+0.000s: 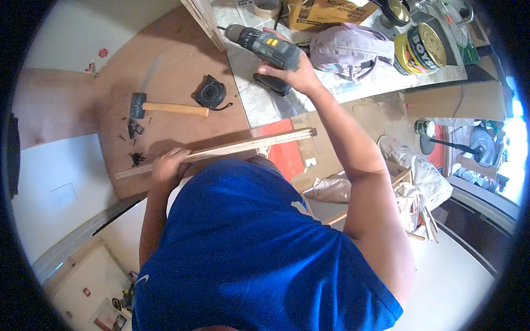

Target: The person assembles a wooden cabinet by securing a curved shelf to the frame. They use a cordless drill to drive screws into pre-drilled holes and a rubber mallet to tap the shelf into place. The person repeatedly positions the shelf, aligns it, and fastens it to the cabinet structure.

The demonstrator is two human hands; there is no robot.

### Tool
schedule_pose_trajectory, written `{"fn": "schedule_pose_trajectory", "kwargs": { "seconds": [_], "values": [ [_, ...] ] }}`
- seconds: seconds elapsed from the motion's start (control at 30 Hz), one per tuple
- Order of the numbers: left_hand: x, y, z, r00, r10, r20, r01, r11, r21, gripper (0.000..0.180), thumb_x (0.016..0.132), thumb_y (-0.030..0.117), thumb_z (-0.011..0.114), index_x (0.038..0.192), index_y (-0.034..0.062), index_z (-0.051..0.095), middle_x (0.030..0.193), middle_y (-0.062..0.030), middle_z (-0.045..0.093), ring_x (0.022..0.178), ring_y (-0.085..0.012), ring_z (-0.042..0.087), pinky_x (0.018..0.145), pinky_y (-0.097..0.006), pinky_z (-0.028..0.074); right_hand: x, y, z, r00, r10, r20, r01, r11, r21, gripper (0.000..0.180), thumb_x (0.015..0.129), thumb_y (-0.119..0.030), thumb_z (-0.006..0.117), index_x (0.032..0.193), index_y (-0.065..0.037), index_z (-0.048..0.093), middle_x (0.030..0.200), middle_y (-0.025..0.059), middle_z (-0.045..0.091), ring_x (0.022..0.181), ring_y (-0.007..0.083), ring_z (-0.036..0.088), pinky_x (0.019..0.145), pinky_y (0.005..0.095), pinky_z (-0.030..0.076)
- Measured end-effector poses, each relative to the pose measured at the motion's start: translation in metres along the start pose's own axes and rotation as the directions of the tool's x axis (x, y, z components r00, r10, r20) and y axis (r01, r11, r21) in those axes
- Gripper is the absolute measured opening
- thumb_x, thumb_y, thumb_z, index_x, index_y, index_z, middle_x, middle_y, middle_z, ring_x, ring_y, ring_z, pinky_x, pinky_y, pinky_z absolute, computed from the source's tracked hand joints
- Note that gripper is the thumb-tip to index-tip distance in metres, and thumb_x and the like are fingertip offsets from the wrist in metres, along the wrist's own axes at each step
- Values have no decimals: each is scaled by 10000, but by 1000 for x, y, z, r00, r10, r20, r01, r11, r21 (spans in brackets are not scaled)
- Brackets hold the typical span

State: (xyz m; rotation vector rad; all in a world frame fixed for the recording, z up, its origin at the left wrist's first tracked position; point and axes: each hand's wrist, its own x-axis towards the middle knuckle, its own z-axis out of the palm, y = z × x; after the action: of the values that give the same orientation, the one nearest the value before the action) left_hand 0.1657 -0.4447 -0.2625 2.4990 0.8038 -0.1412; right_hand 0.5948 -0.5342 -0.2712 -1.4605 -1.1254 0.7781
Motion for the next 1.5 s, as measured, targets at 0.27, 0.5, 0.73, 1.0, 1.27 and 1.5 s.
{"fn": "schedule_pose_trajectory", "kwargs": {
  "seconds": [0.27, 0.5, 0.73, 1.0, 1.27, 1.5],
  "values": [
    [-44, -3, -109, 910, -55, -412, 133, 978, 163, 306, 816, 76, 709, 1118, 35, 731, 1145, -162, 712, 1085, -374, 655, 971, -452, 506, -22, 3, -16, 997, 14, 78, -19, 998, 58, 1144, 701, -203, 964, 1624, -64, 303, 1560, 85, 488, 1383, 174, 475, 1189, 350, 345],
    [-65, -14, -155, 828, -10, -561, 184, 950, 253, 318, 790, 17, 697, 1107, 30, 722, 1142, -141, 709, 1085, -364, 652, 987, -460, 500, -67, -27, -67, 970, -146, -192, 147, 989, -8, 1225, 718, -545, 885, 1652, -98, 230, 1506, 195, 488, 1369, 315, 512, 1142, 472, 404],
    [-75, 47, -209, 665, 306, -681, 173, 824, 540, 272, 789, 44, 715, 1051, 109, 745, 1108, -62, 719, 1047, -284, 671, 974, -469, 493, -42, -178, 2, 859, -413, 303, 495, 821, -284, 1022, 709, -547, 897, 1472, 9, 504, 1437, 212, 571, 1368, 389, 522, 1142, 464, 401],
    [-118, 73, -284, 456, 611, -647, 377, 527, 762, 205, 839, 152, 733, 1025, 234, 758, 1213, 33, 732, 1243, -232, 633, 1159, -481, 359, 19, -218, 105, 741, -291, 605, 523, 815, -250, 1338, 584, -414, 977, 1609, 15, 234, 1540, 320, 418, 1453, 451, 405, 1209, 451, 344],
    [-85, 112, -279, 8, 197, -980, -238, 953, 189, 575, 898, 7, 687, 1451, 0, 528, 1482, -284, 498, 1394, -346, 498, 1165, -459, 388, 6, -187, 258, 873, -475, 110, 481, 877, -25, 1339, 547, -298, 1043, 1533, 29, 198, 1455, 220, 411, 1383, 334, 442, 1161, 463, 375],
    [-64, 81, -296, -94, -158, -983, -476, 874, -95, 498, 971, 164, 720, 1389, -46, 551, 1251, -185, 675, 1162, -252, 656, 977, -383, 529, 6, -217, 312, 711, -670, 214, 687, 727, -3, 1286, 611, -459, 980, 1567, 14, 262, 1456, 281, 404, 1315, 464, 454, 1106, 531, 401]
  ]
}}
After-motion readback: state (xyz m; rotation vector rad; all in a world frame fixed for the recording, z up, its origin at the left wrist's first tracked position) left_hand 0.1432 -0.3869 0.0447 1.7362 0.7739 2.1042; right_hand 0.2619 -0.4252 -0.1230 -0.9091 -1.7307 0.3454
